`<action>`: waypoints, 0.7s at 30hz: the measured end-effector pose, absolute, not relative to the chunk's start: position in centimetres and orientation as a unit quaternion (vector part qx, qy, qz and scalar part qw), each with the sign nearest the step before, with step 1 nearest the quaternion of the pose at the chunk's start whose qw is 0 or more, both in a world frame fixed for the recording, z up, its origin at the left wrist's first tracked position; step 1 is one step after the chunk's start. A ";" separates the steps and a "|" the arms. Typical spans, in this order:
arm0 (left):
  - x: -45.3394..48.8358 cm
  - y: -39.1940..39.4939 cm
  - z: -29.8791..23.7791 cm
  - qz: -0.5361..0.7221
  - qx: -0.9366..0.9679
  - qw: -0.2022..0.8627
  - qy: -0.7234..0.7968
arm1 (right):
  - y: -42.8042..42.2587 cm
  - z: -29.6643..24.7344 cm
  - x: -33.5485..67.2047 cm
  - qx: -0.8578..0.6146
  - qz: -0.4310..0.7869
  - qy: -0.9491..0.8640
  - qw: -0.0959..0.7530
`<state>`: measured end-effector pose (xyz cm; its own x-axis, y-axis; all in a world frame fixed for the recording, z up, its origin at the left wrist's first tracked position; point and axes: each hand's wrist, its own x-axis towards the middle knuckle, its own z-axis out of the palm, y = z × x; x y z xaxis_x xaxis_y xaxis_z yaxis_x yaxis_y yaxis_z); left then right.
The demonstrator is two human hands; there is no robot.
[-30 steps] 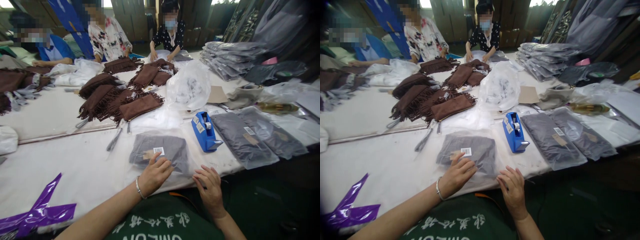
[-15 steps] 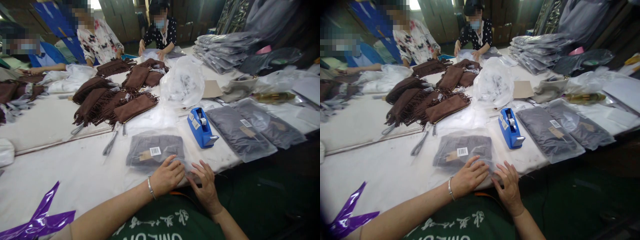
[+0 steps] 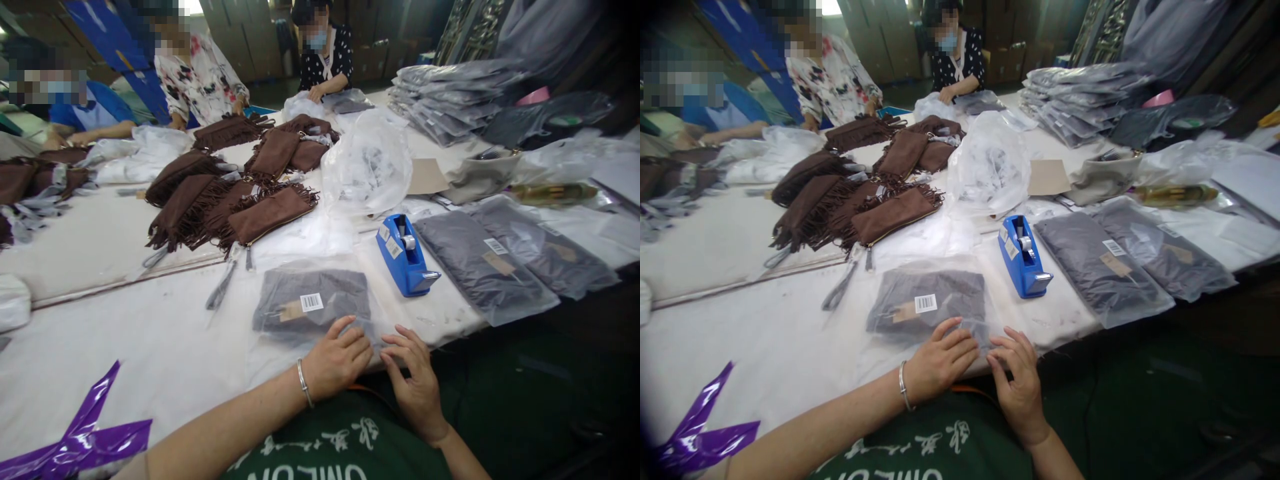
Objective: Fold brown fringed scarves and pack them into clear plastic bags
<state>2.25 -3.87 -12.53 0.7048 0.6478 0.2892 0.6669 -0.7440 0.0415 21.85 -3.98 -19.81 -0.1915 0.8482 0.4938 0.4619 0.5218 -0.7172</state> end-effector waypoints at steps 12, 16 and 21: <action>3.2 -4.3 -12.9 -0.119 -0.931 0.040 -0.343 | -4.8 -20.2 21.6 -0.578 0.400 -0.580 0.411; 3.2 -4.4 -13.2 -0.104 -0.933 0.035 -0.342 | -4.6 -20.0 21.2 -0.593 0.400 -0.563 0.414; 3.3 -4.3 -13.5 -0.103 -0.935 0.032 -0.337 | -4.3 -19.5 20.7 -0.597 0.368 -0.572 0.426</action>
